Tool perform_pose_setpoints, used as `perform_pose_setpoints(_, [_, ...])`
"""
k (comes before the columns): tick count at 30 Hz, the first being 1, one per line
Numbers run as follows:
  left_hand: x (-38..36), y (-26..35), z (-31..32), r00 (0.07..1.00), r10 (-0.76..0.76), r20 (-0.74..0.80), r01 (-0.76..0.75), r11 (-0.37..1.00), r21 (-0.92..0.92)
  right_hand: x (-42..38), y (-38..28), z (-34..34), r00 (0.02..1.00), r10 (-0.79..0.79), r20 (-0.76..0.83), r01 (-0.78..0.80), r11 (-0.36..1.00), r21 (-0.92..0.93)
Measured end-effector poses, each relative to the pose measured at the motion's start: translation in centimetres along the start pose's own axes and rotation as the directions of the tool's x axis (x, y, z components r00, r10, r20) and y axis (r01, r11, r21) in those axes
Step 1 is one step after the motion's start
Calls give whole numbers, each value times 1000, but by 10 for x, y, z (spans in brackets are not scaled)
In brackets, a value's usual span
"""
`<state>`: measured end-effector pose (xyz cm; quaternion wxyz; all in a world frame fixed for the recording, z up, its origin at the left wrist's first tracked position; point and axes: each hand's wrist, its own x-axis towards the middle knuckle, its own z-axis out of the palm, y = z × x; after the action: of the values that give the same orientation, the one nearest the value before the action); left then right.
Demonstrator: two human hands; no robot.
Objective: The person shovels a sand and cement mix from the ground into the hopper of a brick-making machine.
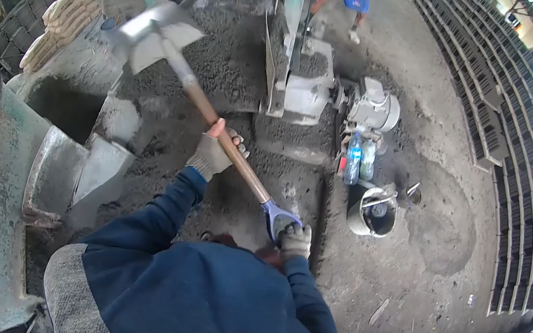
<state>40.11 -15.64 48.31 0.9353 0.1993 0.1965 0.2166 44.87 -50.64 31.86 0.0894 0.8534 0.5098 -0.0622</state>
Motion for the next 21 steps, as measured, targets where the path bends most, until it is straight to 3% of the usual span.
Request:
perform_pose_setpoints(2, [-32,-10,-6,993,86,82,-87,996,12,-1,23,-5,993,-107,45,106,994,23])
perform_pose_setpoints(6, [-73,-31,-69,956,261,-135,-260,965,24,11,63,-32,939,-300,169,282,951,124])
perform_pose_setpoints(9, [-129,-71,-79,819,337,-464,-381,925,1,23,78,-22,863,-351,363,311,936,165])
perform_pose_setpoints(12, [-181,-121,-153,620,231,-750,-496,856,-145,12,90,-20,794,-436,424,380,900,214])
perform_pose_setpoints(13, [-202,-141,-180,571,271,-775,-492,868,-59,9,93,-18,779,-448,438,394,894,215])
perform_pose_setpoints(16, [-253,-198,-226,399,51,-916,-539,821,-190,-4,105,-15,750,-550,367,479,835,271])
perform_pose_setpoints(17, [-262,-199,-159,368,-72,-927,-489,833,-259,-5,105,-13,746,-550,376,486,835,257])
perform_pose_setpoints(18, [-283,-224,-214,466,-125,-876,-490,788,-373,-7,104,-15,730,-561,390,495,828,266])
perform_pose_setpoints(20, [-319,-267,-281,456,-171,-873,-465,791,-398,-9,98,-27,702,-579,415,508,815,278])
perform_pose_setpoints(21, [-328,-267,-259,422,-220,-879,-474,773,-421,-13,92,-35,707,-586,396,503,810,301])
